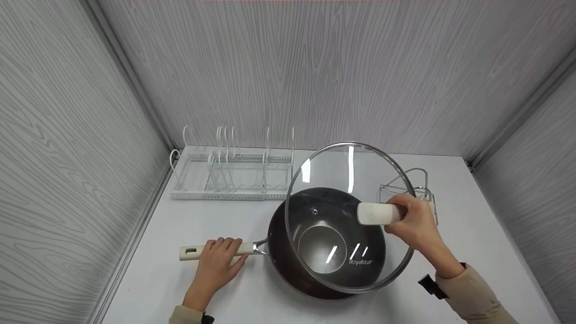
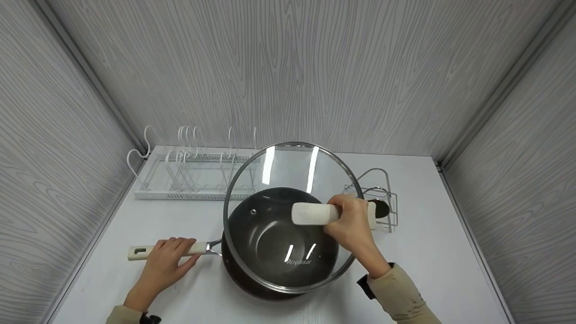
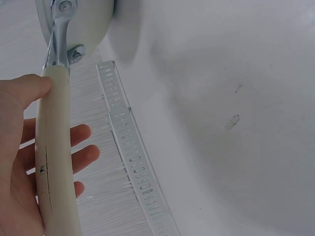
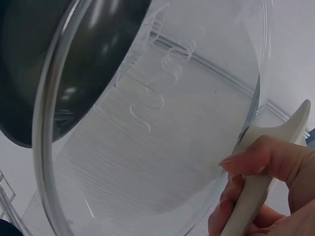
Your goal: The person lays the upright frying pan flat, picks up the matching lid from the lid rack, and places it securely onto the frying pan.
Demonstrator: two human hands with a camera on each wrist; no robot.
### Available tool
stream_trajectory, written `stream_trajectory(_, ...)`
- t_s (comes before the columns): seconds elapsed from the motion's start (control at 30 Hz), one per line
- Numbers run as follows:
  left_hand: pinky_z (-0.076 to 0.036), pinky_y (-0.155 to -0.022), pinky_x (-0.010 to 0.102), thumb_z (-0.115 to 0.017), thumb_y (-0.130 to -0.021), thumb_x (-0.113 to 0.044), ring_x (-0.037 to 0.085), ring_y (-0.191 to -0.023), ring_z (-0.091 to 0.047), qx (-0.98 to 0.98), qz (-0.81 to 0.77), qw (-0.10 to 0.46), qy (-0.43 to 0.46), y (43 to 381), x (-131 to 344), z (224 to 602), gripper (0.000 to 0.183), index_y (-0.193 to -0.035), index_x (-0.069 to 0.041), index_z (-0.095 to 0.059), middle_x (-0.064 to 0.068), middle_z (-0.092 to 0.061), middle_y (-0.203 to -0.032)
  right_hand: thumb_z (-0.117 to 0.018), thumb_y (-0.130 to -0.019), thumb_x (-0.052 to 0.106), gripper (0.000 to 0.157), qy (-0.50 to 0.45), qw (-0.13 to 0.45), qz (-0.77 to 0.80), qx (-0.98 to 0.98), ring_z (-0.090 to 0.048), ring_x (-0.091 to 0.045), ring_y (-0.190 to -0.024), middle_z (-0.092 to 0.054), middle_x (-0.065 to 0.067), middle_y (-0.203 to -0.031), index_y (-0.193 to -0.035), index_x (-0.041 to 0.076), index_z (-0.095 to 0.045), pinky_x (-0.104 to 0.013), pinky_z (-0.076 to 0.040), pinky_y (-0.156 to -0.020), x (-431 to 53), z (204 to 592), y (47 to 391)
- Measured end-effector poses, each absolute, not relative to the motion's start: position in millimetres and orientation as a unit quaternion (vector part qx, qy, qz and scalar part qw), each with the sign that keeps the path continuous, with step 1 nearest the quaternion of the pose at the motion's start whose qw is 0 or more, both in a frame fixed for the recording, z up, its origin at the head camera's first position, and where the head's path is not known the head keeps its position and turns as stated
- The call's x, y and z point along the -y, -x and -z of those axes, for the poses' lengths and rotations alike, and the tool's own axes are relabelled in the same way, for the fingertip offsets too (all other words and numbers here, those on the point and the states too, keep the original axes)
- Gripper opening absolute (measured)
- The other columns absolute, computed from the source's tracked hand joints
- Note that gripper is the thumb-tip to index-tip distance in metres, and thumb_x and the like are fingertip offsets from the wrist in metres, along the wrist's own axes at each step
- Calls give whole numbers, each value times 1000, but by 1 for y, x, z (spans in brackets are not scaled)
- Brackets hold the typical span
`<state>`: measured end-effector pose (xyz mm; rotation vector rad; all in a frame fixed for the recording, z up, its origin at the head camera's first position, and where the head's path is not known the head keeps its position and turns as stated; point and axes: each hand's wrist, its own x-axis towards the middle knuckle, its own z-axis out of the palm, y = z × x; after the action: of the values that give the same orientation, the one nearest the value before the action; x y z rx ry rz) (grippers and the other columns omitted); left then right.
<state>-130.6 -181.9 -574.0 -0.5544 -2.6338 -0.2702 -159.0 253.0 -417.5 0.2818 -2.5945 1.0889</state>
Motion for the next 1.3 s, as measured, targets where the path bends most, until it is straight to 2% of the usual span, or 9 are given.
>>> stream_trajectory(0.2, -45, -75, 38, -72, -79, -38, 22, -86, -61, 951, 91, 219, 199, 130, 181, 574, 37, -105, -13, -63, 2, -66, -93, -70, -50, -13, 35, -116, 137, -363, 914, -60, -23, -72, -68, -9, -79, -82, 2, -68, -40, -49, -64, -249, 433, 170)
stream_trajectory(0.33, -45, -75, 38, -72, -79, -38, 22, -85, -60, 952, 90, 217, 196, 130, 181, 573, 37, -104, -13, -63, 2, -65, -92, -68, -49, -11, 35, -121, 114, -360, 918, -58, -22, -70, -67, -7, -78, -80, 4, -69, -36, -49, -63, -245, 442, 177)
stream_trajectory(0.57, -45, -75, 39, -72, -79, -37, 22, -85, -61, 952, 94, 213, 198, 129, 181, 573, 37, -105, -12, -63, 2, -66, -93, -66, -45, -6, 33, -120, 66, -344, 929, -49, -17, -59, -62, -1, -68, -74, 10, -67, -28, -41, -52, -239, 458, 188)
stream_trajectory(0.77, -45, -75, 39, -72, -78, -37, 23, -85, -61, 953, 90, 213, 197, 129, 181, 572, 38, -105, -12, -62, 3, -66, -93, -68, -42, -4, 31, -133, 34, -345, 928, -46, -16, -55, -57, 1, -61, -69, 11, -65, -28, -38, -48, -232, 467, 195)
stream_trajectory(1.3, -45, -75, 38, -71, -79, -39, 21, -86, -61, 954, 80, 216, 194, 130, 182, 574, 37, -104, -13, -62, 1, -66, -92, -71, -42, 0, 32, -138, -17, -308, 941, -48, -16, -60, -58, 2, -65, -72, 11, -66, -29, -41, -51, -219, 485, 205)
